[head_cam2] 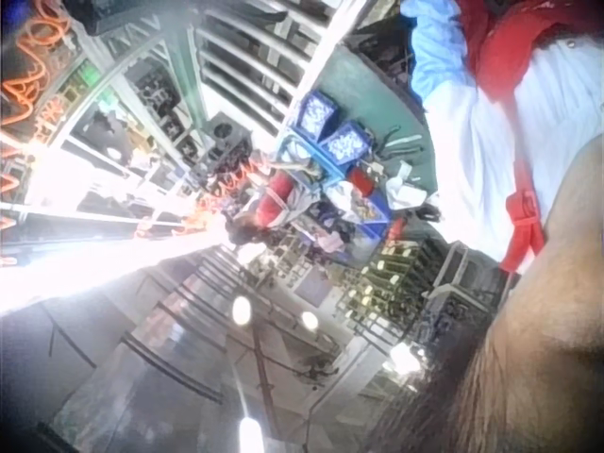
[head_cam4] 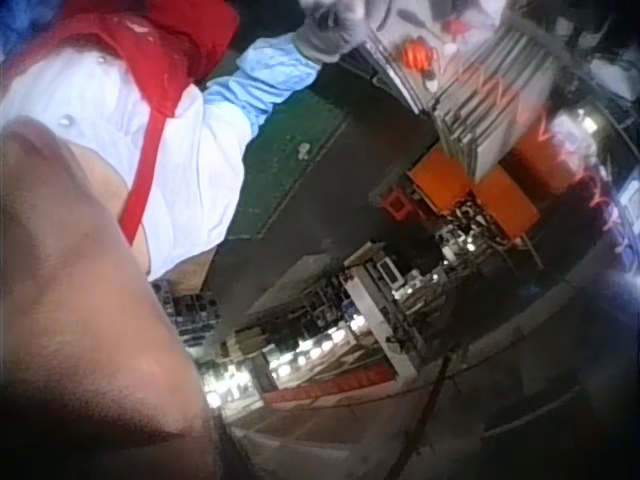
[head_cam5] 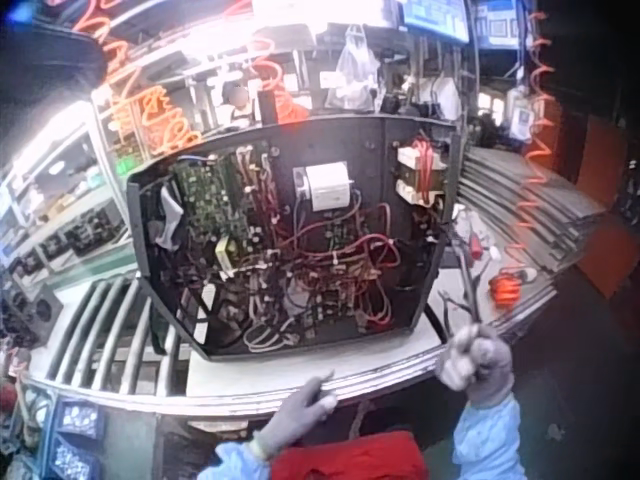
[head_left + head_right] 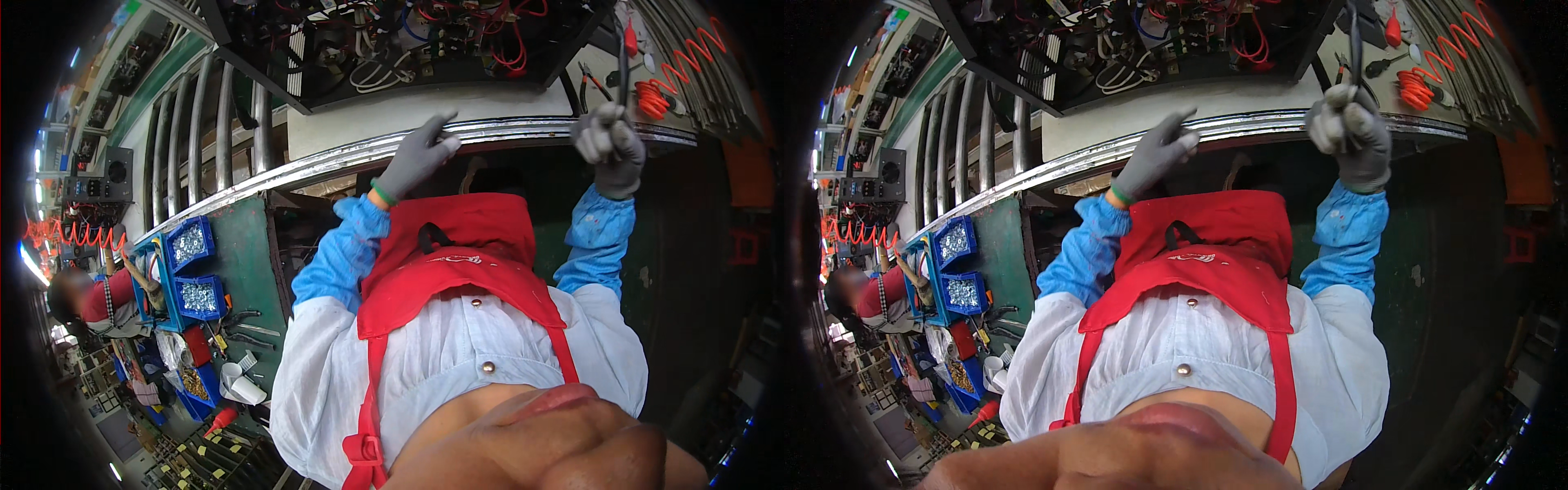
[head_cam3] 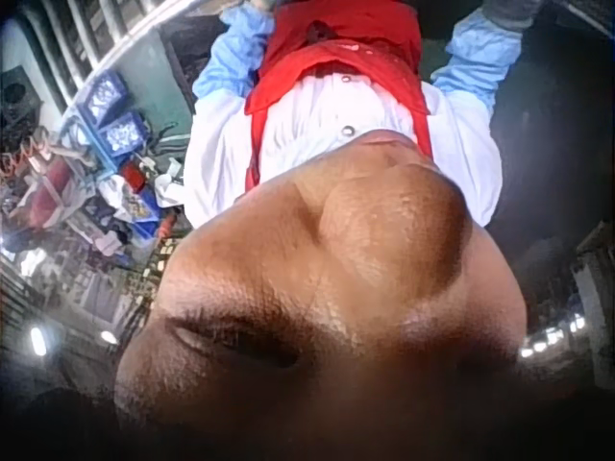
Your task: Assembling and wiring internal components of a welding machine on a production line.
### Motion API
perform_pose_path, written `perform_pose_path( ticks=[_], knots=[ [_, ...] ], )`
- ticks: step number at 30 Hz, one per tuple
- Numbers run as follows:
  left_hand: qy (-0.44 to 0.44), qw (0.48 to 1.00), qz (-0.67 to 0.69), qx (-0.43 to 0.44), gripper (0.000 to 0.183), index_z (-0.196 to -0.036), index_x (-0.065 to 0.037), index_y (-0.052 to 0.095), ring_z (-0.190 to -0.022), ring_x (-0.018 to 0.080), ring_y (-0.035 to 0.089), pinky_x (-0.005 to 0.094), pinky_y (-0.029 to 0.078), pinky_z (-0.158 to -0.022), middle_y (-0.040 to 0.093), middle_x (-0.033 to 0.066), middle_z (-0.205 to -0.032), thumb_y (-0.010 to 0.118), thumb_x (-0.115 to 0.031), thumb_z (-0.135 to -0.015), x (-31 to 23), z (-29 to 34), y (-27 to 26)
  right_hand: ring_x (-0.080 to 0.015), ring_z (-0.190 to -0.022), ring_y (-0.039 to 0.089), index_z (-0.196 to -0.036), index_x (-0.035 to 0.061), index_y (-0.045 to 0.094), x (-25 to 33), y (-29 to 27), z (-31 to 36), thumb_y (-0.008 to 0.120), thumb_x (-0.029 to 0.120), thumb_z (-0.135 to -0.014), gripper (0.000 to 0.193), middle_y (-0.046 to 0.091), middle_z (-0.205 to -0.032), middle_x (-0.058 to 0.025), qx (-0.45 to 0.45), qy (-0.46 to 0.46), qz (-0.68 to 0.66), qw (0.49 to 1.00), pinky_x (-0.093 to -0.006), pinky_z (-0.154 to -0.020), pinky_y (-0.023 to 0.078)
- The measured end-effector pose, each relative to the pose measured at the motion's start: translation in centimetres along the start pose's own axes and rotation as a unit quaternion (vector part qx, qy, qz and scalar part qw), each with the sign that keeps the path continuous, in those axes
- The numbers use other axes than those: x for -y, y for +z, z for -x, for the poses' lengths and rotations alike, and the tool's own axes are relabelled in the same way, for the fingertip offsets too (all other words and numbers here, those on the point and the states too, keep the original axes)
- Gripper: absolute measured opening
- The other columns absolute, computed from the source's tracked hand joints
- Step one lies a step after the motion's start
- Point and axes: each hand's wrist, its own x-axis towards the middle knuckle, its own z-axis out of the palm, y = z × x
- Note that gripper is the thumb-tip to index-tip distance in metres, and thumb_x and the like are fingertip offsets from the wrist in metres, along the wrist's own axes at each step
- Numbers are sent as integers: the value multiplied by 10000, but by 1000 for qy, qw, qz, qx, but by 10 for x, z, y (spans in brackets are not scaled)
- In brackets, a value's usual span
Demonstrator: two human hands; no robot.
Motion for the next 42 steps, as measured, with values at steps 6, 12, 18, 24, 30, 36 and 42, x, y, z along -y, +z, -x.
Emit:
perform_pose_path(
  ticks=[6, 12, 18, 24, 30, 36, 42],
  knots=[
    [17, 974, -220, -47, 620, -1464, -63, 372, -826, 154, 656, 301, 514, -680, 663, 116, -897, 611, -280, -934, -32, -91, 18, -85, -508, 369, -1204, 33, 609, -36, -27, 20, 514, 291, -1003, 341, 477, -674, 14, -15, 4, -107, 994, -236, -475, 293],
    [26, 965, -252, -67, 396, -1169, -40, 627, -977, 394, 649, 450, 506, -854, 683, 234, -1013, 607, -326, -896, 12, -111, 32, -83, -509, 353, -1216, 33, 607, -37, -40, 25, 506, 302, -1007, 355, 479, -682, 11, -12, -14, -142, 990, -235, -480, 296],
    [40, 977, -184, -102, 378, -1205, -56, 616, -846, 333, 674, 395, 520, -776, 693, 201, -944, 615, -294, -911, 17, -98, 31, -95, -538, 352, -1212, 29, 609, -49, -51, 21, 519, 317, -1000, 369, 481, -708, 3, -18, -19, -170, 985, -239, -506, 302],
    [57, 978, -180, -89, 382, -1255, -64, 584, -647, 205, 640, 341, 510, -615, 667, 134, -818, 619, -247, -922, 7, -85, 29, -107, -568, 370, -1281, 24, 565, -69, -63, 5, 505, 427, -1000, 495, 550, -789, -32, 74, -14, -311, 947, -233, -545, 328],
    [-33, 993, 65, -92, 290, -1199, -22, 591, -649, 135, 626, 256, 513, -568, 655, 74, -831, 567, -195, -968, 2, -95, 28, -162, -777, 578, -1426, 18, 402, -87, -70, -15, 492, 324, -1010, 524, 647, -1110, -150, -322, 119, -48, 938, -270, -698, 489],
    [-54, 966, 240, -74, 312, -1231, -1, 564, -714, 115, 626, 233, 519, -604, 649, 73, -904, 571, -181, -976, -12, -104, 33, -157, -878, 635, -1258, 10, 582, -105, -76, -51, 564, 283, -958, 407, 678, -1072, -105, -322, 220, 111, 914, -270, -759, 505],
    [-35, 974, 218, -48, 347, -1269, -5, 567, -736, 105, 620, 232, 524, -633, 663, 55, -952, 579, -185, -973, -4, -102, 29, -75, -689, 549, -991, 64, 699, -117, -74, -74, 637, 298, -922, 252, 674, -853, -4, -396, 251, 184, 864, -221, -656, 445]
  ],
)
